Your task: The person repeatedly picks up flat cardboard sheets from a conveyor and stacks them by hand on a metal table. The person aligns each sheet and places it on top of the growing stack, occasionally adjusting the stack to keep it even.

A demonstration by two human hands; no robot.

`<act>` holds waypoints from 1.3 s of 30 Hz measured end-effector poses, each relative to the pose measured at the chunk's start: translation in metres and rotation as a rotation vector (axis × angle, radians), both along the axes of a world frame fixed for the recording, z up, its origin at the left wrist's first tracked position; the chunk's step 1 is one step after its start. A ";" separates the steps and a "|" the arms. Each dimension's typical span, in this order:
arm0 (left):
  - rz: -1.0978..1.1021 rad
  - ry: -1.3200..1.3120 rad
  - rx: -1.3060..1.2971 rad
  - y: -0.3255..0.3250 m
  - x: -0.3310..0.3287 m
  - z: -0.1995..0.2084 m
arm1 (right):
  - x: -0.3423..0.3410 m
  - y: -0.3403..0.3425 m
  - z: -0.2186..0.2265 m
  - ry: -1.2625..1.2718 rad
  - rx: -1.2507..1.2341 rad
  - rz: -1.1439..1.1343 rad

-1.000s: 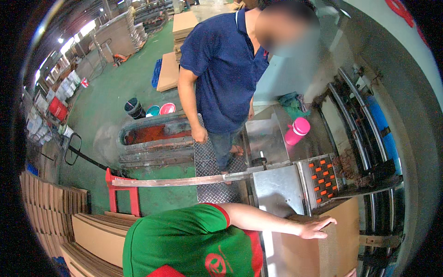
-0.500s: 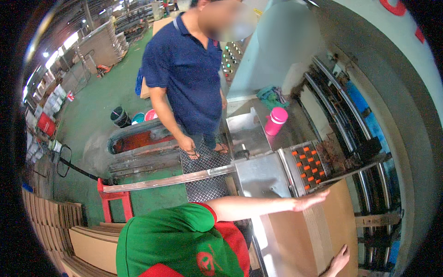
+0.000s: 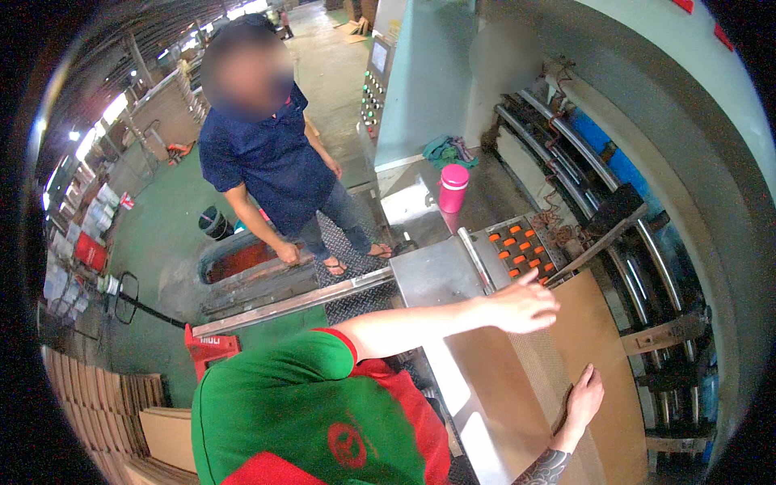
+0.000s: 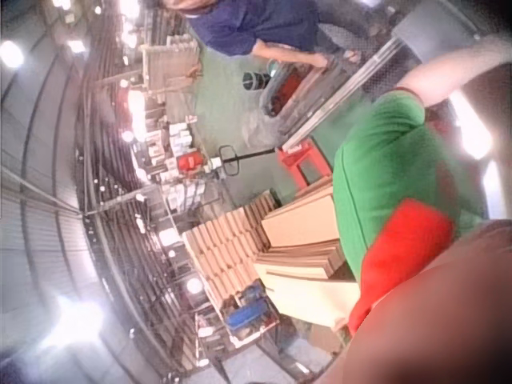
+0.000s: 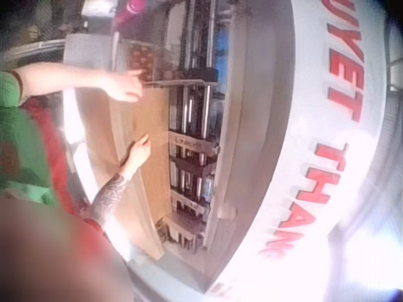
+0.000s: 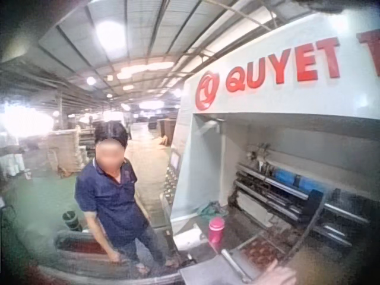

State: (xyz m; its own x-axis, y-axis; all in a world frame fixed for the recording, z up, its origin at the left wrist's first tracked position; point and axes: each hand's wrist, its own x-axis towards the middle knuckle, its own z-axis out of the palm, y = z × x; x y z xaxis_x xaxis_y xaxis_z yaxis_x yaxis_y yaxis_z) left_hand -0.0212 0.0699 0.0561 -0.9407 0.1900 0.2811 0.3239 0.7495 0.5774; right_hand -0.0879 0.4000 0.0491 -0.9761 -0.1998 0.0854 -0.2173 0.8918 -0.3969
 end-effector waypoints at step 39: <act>-0.551 -0.527 -0.184 0.196 -0.171 -0.058 | -0.029 -0.042 -0.019 -0.669 -0.096 0.653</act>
